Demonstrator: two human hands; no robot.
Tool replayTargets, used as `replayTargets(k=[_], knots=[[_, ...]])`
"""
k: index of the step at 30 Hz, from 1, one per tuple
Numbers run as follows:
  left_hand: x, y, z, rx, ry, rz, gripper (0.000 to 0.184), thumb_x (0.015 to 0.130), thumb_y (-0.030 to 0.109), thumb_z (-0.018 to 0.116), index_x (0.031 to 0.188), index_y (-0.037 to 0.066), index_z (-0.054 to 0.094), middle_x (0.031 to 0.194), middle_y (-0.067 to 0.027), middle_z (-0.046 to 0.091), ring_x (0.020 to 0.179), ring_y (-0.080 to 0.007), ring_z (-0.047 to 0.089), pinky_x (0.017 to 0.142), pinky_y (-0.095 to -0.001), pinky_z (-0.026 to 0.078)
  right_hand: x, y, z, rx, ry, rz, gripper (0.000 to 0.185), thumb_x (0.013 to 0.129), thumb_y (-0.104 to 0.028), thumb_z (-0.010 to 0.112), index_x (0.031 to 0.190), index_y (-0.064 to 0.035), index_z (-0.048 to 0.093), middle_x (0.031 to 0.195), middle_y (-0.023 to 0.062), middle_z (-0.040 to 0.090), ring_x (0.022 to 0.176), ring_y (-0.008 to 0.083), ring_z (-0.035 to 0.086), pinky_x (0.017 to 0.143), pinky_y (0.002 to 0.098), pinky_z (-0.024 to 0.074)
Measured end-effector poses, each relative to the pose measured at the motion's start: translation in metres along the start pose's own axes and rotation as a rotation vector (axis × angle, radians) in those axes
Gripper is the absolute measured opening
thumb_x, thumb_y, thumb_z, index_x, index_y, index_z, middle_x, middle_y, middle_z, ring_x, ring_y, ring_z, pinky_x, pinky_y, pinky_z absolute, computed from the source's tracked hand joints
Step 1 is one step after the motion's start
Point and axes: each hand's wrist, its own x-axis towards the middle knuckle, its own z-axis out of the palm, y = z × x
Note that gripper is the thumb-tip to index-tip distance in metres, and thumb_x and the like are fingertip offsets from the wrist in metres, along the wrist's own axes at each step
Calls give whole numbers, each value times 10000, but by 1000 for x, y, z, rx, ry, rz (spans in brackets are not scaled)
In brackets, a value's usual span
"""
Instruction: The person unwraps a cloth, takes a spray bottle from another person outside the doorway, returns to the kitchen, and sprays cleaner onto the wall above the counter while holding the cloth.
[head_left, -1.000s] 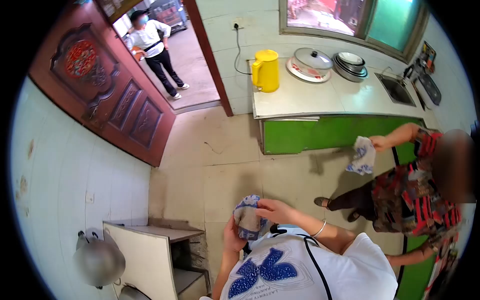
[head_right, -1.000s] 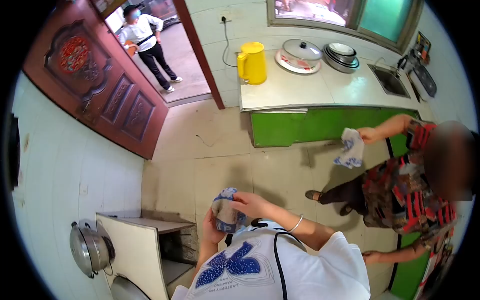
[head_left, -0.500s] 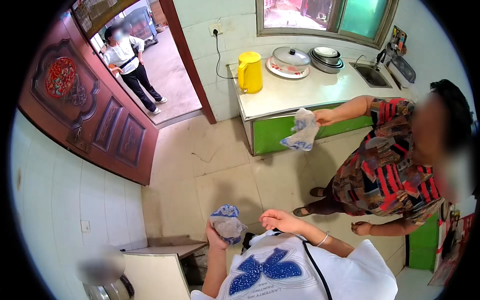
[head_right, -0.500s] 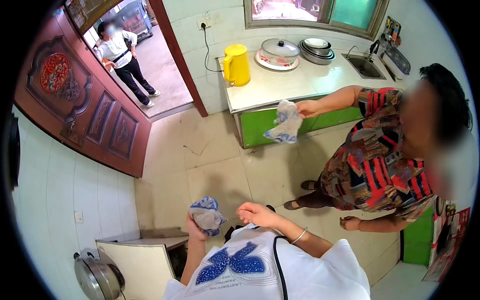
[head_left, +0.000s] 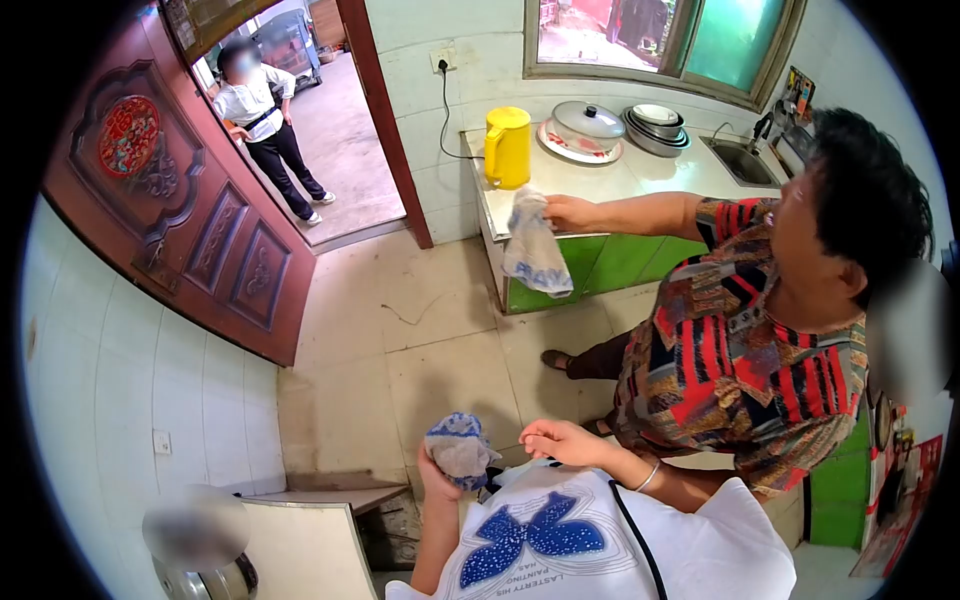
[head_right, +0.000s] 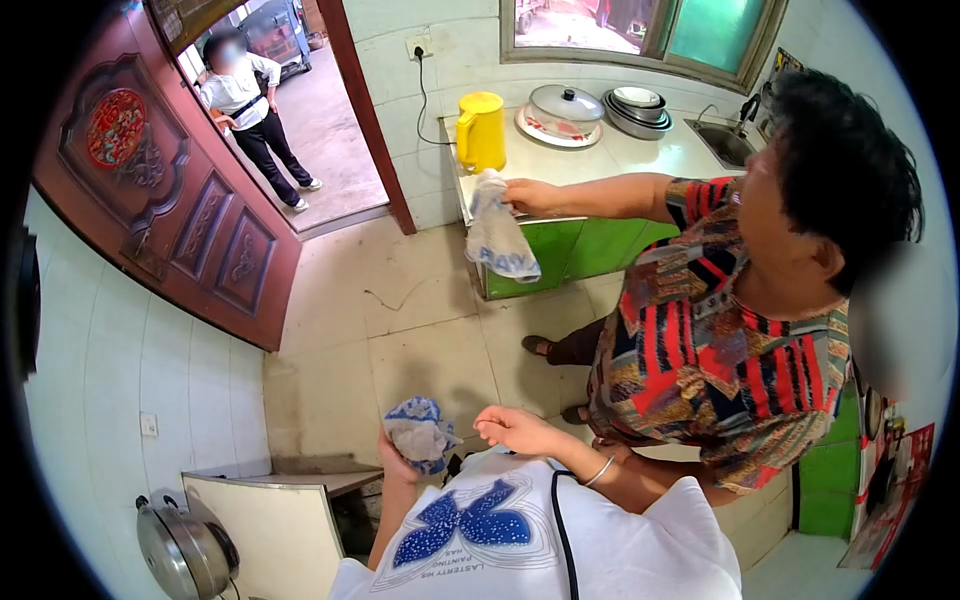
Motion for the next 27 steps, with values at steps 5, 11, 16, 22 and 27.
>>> replayTargets(k=[5, 11, 16, 22, 27], knots=[[-4, -6, 1, 4, 34, 92, 487, 883, 446, 388, 1129, 89, 610, 1106, -103, 648, 1015, -319, 612, 883, -474, 498, 5, 15, -7, -39, 2, -52, 257, 974, -233, 498, 1102, -20, 564, 906, 31, 621, 800, 104, 588, 745, 250, 485], [6, -15, -9, -17, -12, 80, 494, 881, 432, 376, 1139, 78, 603, 1116, -109, 644, 1020, -329, 611, 894, -483, 494, 3, 7, -11, -56, -18, -19, 237, 976, -197, 490, 1117, -17, 556, 924, 29, 609, 820, 98, 590, 754, 244, 484], [-3, -23, 2, 1, 86, 83, 493, 922, 410, 344, 1184, 62, 573, 1175, -126, 616, 1060, -332, 591, 926, -481, 473, -5, 13, -11, -28, -33, -66, 229, 980, -190, 495, 1119, -21, 559, 940, 26, 597, 835, 101, 588, 757, 236, 481], [-1, -49, 8, 76, -32, 95, 551, 926, 457, 311, 1262, 68, 510, 1261, -139, 557, 1141, -364, 536, 965, -514, 439, -29, 4, -25, -190, 48, -46, 282, 972, -265, 502, 1133, -41, 559, 902, 31, 620, 842, 116, 593, 756, 273, 477], [14, -81, 15, 94, 160, 62, 623, 929, 523, 262, 1348, 98, 439, 1327, -145, 505, 1183, -386, 505, 978, -534, 421, -56, -5, -64, -311, -41, -75, 284, 982, -293, 473, 1103, -51, 560, 906, 44, 636, 843, 131, 594, 746, 296, 467]])
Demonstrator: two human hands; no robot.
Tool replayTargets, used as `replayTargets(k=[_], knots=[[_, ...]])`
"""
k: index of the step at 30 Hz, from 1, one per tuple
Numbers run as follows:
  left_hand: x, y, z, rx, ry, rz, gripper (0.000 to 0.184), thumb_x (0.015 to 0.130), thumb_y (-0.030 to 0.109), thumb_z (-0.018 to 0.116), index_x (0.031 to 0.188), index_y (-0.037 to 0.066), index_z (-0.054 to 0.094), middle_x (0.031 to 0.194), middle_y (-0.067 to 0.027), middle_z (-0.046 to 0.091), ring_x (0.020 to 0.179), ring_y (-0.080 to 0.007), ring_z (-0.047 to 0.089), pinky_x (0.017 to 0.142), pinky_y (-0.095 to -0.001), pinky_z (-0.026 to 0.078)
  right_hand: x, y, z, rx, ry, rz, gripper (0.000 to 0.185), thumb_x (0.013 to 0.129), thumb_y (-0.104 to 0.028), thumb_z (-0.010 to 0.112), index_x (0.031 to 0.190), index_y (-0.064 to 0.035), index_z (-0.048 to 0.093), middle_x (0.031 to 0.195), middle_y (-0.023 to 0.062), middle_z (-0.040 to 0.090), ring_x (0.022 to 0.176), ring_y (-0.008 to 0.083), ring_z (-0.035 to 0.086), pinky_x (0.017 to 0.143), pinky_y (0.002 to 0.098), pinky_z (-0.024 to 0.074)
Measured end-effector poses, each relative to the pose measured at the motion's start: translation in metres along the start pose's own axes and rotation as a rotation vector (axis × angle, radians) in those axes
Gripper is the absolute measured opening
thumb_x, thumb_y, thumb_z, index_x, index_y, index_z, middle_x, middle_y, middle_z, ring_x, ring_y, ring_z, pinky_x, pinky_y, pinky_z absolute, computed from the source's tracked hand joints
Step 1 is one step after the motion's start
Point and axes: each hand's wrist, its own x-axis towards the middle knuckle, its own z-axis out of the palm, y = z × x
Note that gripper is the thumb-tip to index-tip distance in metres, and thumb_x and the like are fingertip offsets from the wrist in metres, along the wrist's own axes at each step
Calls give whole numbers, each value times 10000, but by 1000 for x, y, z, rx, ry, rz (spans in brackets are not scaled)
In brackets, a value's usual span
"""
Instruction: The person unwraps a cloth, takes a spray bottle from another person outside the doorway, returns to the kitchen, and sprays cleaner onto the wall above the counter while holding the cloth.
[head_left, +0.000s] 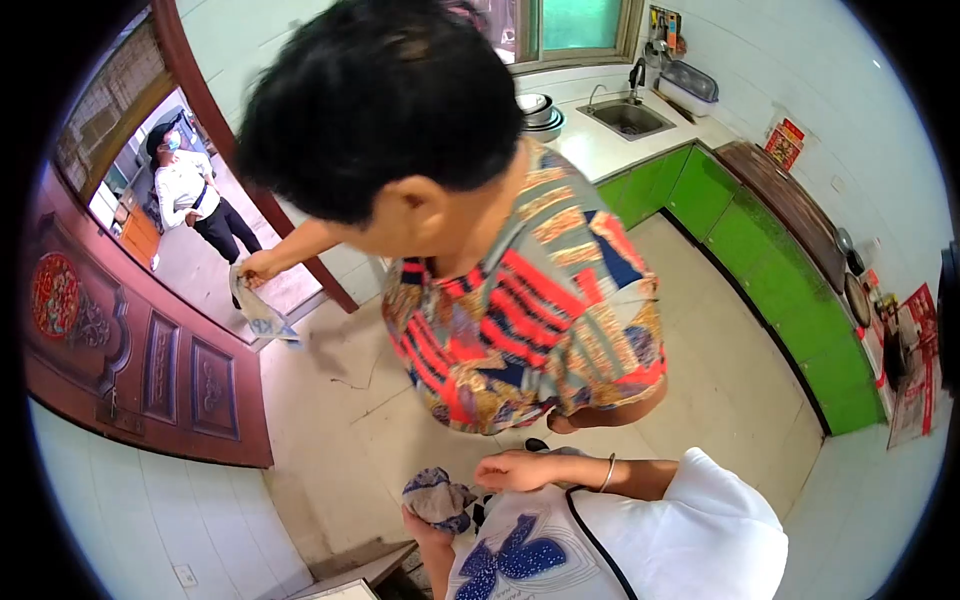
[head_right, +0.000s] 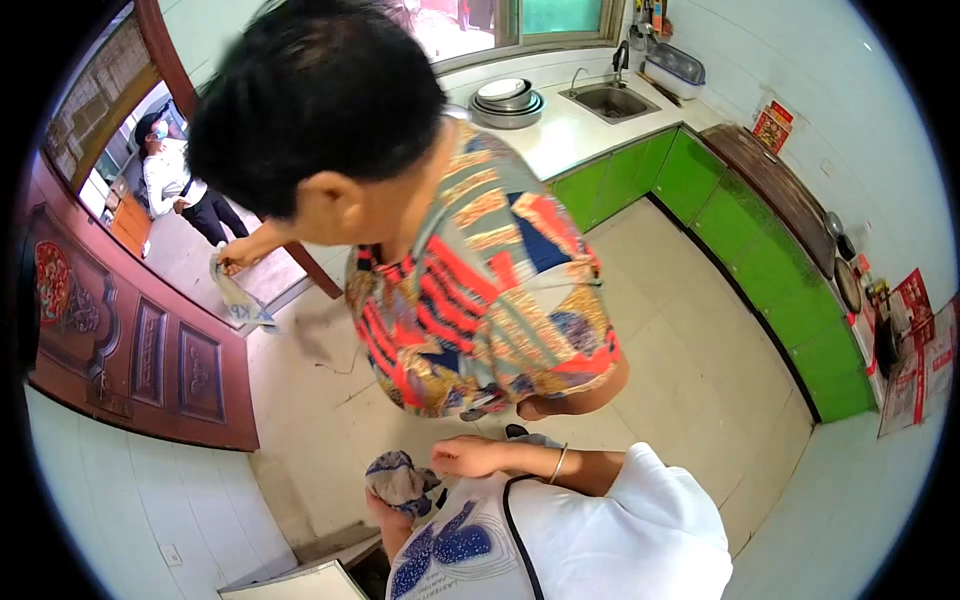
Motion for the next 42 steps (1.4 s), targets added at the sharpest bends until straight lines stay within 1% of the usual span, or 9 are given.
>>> replayTargets(k=[10, 13, 18, 24, 25, 26, 29, 35, 42], knots=[[29, -1, -22, 66, 7, -85, 451, 915, 377, 363, 1152, 58, 577, 1170, -143, 604, 1085, -345, 577, 936, -500, 466, 4, 18, 9, 41, 32, -60, 261, 983, -266, 484, 1086, -42, 569, 902, 60, 644, 833, 152, 598, 761, 308, 478], [10, -1, -4, 178, -250, 16, 474, 918, 354, 350, 1201, 34, 554, 1192, -145, 602, 1115, -344, 563, 953, -506, 455, -4, 7, 2, 78, 69, 20, 284, 975, -278, 484, 1081, -37, 591, 902, 64, 653, 816, 157, 604, 763, 302, 486], [-17, 15, 24, -4, -43, -40, 468, 935, 327, 344, 1250, 30, 522, 1213, -145, 584, 1120, -314, 556, 958, -481, 454, -8, 18, -2, 104, 61, 33, 286, 957, -243, 488, 1069, -5, 601, 903, 60, 648, 827, 133, 598, 755, 286, 482], [-34, 42, 43, 94, -308, 443, 510, 935, 364, 339, 1294, 35, 489, 1269, -117, 558, 1199, -292, 506, 1016, -458, 410, 1, 14, -12, 238, 27, 8, 303, 954, -275, 491, 1079, -20, 594, 887, 67, 648, 792, 162, 607, 742, 301, 490], [-33, 39, 45, 712, -107, 850, 516, 939, 377, 338, 1287, 31, 494, 1270, -121, 559, 1181, -298, 522, 1000, -450, 426, 3, 12, -14, 253, 48, -47, 289, 958, -262, 489, 1072, -18, 590, 885, 60, 645, 793, 150, 605, 748, 294, 490], [-30, 41, 41, 700, -86, 866, 516, 939, 377, 338, 1287, 31, 494, 1270, -121, 559, 1181, -298, 522, 1000, -450, 426, 8, 8, -18, 268, 69, -102, 275, 962, -250, 486, 1064, -16, 587, 883, 52, 643, 794, 137, 604, 754, 286, 490], [-35, 45, 58, -45, -288, 219, 518, 937, 391, 338, 1287, 47, 503, 1244, -132, 579, 1103, -317, 579, 928, -472, 481, 1, -52, -35, 391, 19, -200, 210, 958, -177, 505, 1054, -6, 580, 901, 59, 629, 841, 135, 600, 768, 288, 489], [-34, 35, 50, -123, -392, 105, 546, 929, 424, 333, 1295, 53, 494, 1233, -138, 582, 1105, -342, 573, 928, -500, 477, -34, -176, -54, 381, -97, -552, 150, 941, -109, 537, 1027, 2, 591, 939, 82, 618, 867, 170, 592, 786, 299, 483], [-37, 43, 45, -270, -308, 80, 532, 939, 412, 328, 1275, 47, 518, 1241, -151, 583, 1106, -344, 583, 944, -517, 472, -16, -263, -30, 502, -681, -1032, 140, 932, -104, 526, 943, 10, 608, 943, 138, 656, 799, 280, 623, 706, 358, 500]])
